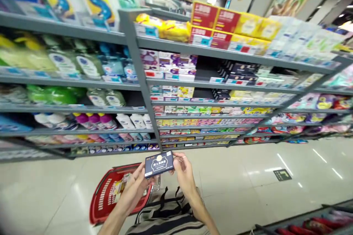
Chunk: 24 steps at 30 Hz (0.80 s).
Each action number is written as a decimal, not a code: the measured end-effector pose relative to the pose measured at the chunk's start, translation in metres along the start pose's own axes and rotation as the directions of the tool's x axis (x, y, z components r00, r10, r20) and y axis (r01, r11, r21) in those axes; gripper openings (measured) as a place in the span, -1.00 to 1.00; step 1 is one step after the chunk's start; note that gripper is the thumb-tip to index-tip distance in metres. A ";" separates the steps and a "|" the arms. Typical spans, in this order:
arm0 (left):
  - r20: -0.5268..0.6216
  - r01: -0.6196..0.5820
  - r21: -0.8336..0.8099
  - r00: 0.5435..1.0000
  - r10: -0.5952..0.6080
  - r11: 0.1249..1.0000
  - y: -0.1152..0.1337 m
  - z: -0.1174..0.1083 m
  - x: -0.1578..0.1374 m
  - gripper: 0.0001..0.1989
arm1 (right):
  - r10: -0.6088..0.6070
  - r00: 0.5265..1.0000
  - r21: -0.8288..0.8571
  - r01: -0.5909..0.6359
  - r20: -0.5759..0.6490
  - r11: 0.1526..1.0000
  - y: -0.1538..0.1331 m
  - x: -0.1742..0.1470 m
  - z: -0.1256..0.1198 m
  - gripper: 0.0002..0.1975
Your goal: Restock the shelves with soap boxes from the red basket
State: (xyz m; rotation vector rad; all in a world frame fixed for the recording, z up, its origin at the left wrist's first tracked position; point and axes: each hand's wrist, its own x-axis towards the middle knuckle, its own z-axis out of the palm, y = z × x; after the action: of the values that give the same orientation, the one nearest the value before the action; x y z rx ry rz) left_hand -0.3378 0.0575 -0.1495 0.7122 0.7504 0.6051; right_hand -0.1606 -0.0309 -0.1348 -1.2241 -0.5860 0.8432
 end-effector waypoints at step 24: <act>0.154 -0.104 0.204 0.985 0.073 0.973 -0.099 0.363 0.095 -0.27 | -0.145 0.977 0.096 0.161 -0.157 0.982 -0.137 0.061 -0.335 -0.53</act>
State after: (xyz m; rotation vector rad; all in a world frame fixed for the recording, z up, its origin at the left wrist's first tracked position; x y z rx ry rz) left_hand 0.0220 -0.0632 -0.0706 0.9802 0.6552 0.5527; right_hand 0.1697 -0.1865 -0.0921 -1.1170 -0.5001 0.6390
